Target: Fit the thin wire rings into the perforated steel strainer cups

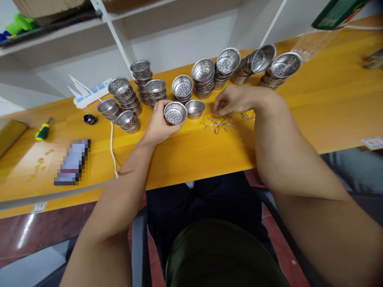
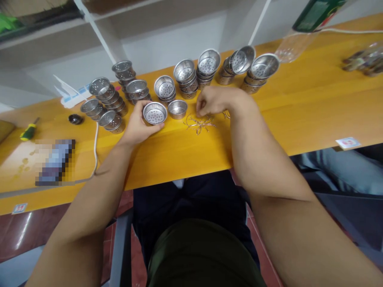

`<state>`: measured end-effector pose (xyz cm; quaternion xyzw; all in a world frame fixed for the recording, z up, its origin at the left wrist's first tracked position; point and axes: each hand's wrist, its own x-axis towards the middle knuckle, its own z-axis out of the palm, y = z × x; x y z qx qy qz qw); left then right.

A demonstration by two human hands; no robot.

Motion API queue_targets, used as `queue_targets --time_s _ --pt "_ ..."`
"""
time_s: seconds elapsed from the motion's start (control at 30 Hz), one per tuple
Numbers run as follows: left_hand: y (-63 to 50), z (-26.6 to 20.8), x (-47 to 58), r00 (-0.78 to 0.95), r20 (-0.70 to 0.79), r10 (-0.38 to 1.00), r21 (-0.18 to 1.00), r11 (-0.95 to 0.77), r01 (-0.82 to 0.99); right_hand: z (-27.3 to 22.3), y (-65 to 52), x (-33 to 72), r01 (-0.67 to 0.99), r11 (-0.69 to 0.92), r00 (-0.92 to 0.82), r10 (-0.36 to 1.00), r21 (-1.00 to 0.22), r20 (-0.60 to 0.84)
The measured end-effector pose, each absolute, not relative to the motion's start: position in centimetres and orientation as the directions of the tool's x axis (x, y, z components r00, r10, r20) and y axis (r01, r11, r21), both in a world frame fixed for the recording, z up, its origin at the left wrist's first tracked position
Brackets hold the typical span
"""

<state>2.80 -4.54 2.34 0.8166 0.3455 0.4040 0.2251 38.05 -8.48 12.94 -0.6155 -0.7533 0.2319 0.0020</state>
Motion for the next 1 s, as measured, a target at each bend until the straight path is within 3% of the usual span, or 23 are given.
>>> queue_targets --time_s 0.4,0.8,1.0 --pt "-4.5 2.2 2.7 0.438 0.508 0.741 0.652 -0.664 0.366 12.6 -8.9 34.6 0.962 0.189 -0.254 0.886 -0.197 -0.388" --pt "-4.8 2.5 2.9 0.465 0.513 0.721 0.657 -0.679 0.327 13.6 -9.1 38.0 0.908 0.145 -0.246 0.943 -0.393 -0.222" --pt "-4.4 2.3 2.8 0.425 0.562 0.71 0.645 -0.698 0.312 14.0 -9.9 38.1 0.745 0.068 -0.232 0.959 -0.664 -0.162"
